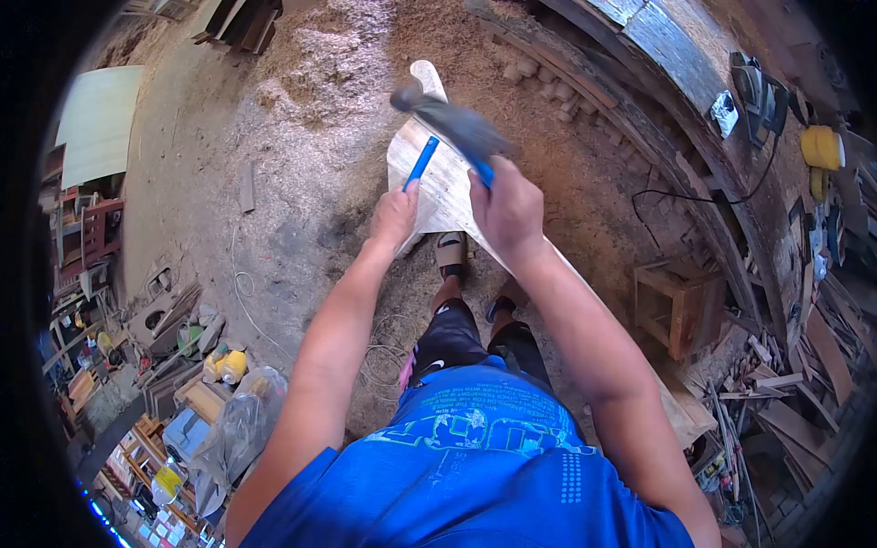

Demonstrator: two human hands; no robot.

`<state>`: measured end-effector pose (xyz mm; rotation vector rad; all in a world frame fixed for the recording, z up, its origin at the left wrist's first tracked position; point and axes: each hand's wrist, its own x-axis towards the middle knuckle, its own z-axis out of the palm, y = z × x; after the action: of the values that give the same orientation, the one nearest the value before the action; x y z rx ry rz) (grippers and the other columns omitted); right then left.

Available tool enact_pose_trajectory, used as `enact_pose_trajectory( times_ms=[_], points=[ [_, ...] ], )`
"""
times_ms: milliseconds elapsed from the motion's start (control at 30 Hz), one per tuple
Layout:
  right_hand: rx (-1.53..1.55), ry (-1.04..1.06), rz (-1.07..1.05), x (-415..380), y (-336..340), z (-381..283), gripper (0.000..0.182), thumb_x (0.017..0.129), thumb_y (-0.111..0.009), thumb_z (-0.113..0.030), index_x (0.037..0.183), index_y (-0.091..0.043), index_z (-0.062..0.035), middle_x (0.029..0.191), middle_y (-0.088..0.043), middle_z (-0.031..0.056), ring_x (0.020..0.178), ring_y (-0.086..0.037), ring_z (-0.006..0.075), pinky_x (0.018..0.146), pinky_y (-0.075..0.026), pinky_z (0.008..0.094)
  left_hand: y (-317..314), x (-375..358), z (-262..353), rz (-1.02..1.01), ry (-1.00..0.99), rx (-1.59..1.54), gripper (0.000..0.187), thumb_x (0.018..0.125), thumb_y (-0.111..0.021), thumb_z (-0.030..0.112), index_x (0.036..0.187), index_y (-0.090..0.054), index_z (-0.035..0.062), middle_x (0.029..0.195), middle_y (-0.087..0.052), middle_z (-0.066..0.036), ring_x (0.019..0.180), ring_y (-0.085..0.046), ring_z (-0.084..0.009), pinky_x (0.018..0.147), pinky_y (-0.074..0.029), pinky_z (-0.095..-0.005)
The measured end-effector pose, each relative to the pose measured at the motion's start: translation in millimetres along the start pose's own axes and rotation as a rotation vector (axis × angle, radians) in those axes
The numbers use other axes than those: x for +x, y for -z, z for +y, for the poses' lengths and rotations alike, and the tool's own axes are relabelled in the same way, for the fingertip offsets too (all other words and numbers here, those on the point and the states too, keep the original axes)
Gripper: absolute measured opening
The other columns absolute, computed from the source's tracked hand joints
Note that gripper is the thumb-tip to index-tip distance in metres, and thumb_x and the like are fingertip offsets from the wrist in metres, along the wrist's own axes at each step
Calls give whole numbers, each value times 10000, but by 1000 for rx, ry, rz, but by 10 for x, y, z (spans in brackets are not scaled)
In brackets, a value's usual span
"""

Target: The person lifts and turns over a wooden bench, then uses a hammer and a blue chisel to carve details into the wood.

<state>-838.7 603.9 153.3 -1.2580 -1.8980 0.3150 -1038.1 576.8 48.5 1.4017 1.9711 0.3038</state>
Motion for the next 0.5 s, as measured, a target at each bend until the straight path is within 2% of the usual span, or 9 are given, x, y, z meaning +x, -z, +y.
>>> enact_pose_trajectory(
  times_ms=[33,100,167,233,300,333,400,433,500],
  points=[
    [-241,-206,-436,-93,-125,166,180,916,-589,-208,991,-514,-62,794,-638,177,735,-640,393,632,-497,496,-12,-14,-13,-16,-33,-31,646,1005,-307,459,831,-650,-59,893,-636,-316,881,-613,-480,828,-485,-522],
    [-378,-336,-626,-192,-172,262,224,936,-550,-289,966,-493,-75,811,-648,177,764,-642,397,656,-495,518,32,-4,70,-26,33,-26,632,1009,-310,443,841,-655,-59,884,-633,-318,885,-613,-479,823,-487,-521],
    [-325,-380,-536,-208,-121,172,213,935,-555,-277,975,-496,-76,810,-647,181,761,-639,402,652,-490,519,-59,12,-31,14,19,-20,622,1012,-318,431,855,-657,-66,864,-630,-321,858,-618,-482,785,-496,-523],
    [-287,-454,-449,-329,13,69,204,935,-560,-265,985,-500,-76,808,-646,186,759,-636,407,648,-485,520,-145,45,-152,-39,5,-26,608,1009,-331,430,878,-659,-65,849,-621,-327,861,-602,-500,777,-491,-529],
    [-155,-526,-393,-372,107,72,211,935,-564,-265,1018,-505,-80,788,-641,195,759,-631,416,649,-472,523,-305,101,-273,122,-121,-133,628,997,-360,481,764,-640,-30,665,-635,-255,625,-636,-427,582,-506,-483],
    [-113,-585,-400,-405,146,94,224,937,-566,-270,1032,-511,-75,755,-629,205,748,-625,424,643,-458,518,-321,115,-281,125,-125,-133,628,997,-360,481,764,-640,-30,665,-635,-255,625,-636,-427,582,-506,-483],
    [-97,-643,-420,-506,231,179,231,938,-566,-275,1025,-512,-68,748,-626,210,743,-623,427,642,-455,515,-219,79,-174,-144,428,-855,634,984,-379,533,651,-568,27,501,-543,-105,404,-538,-238,397,-419,-365],
    [-81,-706,-451,-583,277,220,238,938,-566,-280,1018,-513,-62,741,-623,215,738,-621,430,640,-451,511,-184,41,-125,-150,426,-851,634,984,-379,533,651,-568,27,501,-543,-105,404,-538,-238,397,-419,-365],
    [-82,-752,-450,-730,347,283,234,938,-569,-274,1000,-515,-55,737,-616,224,732,-616,436,634,-446,509,-171,-9,-55,-77,420,-965,590,964,-418,567,646,-488,75,493,-421,4,386,-398,-77,337,-299,-246]
  ],
)
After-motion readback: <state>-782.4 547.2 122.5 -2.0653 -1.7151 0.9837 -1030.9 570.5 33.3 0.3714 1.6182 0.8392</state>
